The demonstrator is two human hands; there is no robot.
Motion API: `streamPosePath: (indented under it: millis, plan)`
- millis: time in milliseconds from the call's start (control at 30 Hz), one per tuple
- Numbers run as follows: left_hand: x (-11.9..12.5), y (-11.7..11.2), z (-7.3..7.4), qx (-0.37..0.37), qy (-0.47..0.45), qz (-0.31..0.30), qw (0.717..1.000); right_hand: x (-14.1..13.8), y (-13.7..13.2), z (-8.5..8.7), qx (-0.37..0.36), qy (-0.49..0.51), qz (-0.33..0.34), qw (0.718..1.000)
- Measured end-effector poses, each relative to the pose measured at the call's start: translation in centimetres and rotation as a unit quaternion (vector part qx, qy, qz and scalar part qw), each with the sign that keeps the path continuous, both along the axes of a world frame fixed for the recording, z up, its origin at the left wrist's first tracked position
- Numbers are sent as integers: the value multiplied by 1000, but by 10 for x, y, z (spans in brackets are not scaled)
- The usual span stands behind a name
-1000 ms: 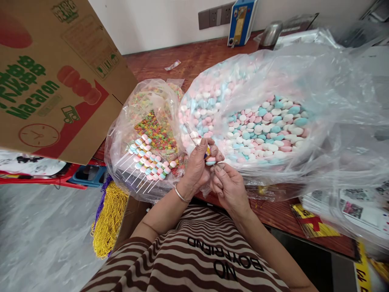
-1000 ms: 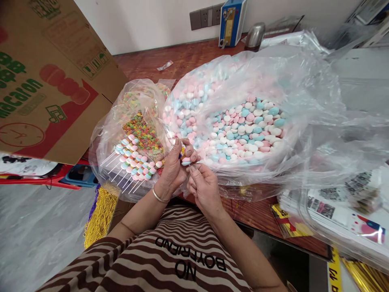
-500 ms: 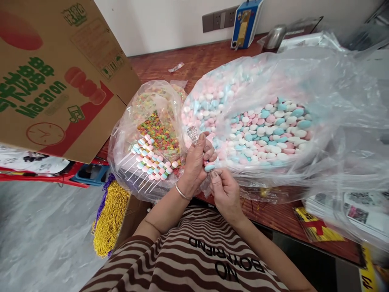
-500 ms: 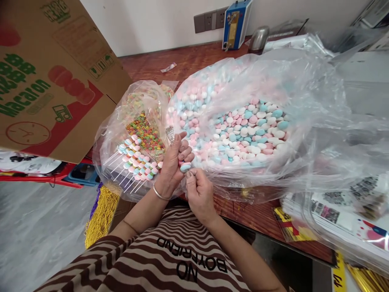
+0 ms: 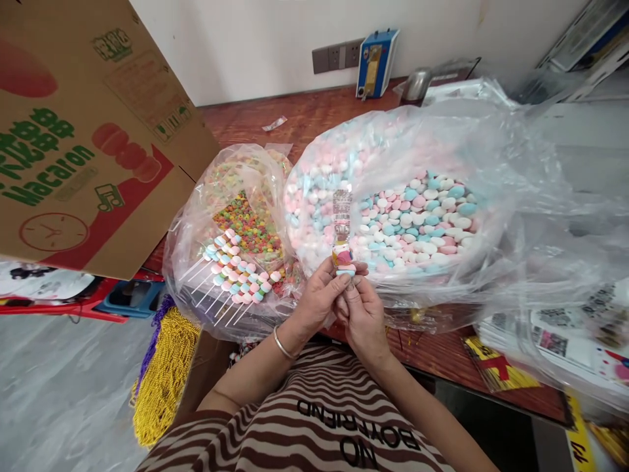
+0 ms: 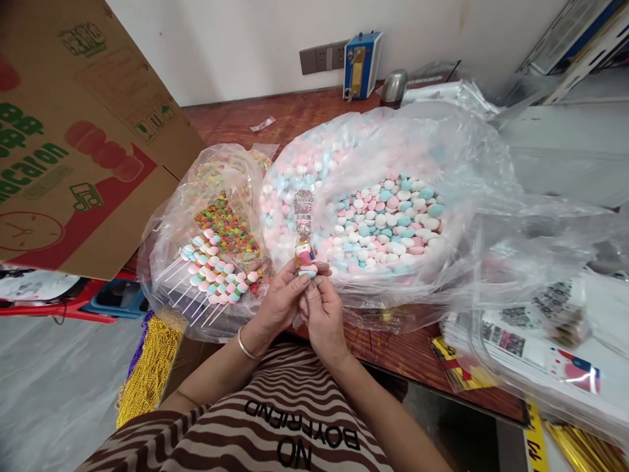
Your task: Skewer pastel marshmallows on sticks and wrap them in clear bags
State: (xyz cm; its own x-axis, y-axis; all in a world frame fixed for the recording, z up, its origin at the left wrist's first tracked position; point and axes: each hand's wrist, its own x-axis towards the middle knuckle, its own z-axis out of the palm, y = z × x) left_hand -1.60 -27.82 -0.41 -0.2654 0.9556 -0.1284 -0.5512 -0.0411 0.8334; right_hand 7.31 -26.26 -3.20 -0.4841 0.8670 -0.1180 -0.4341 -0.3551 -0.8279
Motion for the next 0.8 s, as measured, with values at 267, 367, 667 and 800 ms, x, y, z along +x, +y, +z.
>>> streamPosePath:
  millis: [267, 367, 667, 800]
  plan:
    - [-4, 2, -1, 4, 19, 49, 999, -3, -6, -2, -23, -14, 23, 999]
    - [-4, 2, -1, -6, 19, 48, 999, -4, -8, -1, 12, -59, 25, 998]
    - [-19, 0, 15, 14, -18, -21, 1000, 23, 44, 26, 166, -177, -68, 968]
    - [-13, -8, 15, -22, 17, -92, 995, 12, 61, 37, 38, -43, 19, 998]
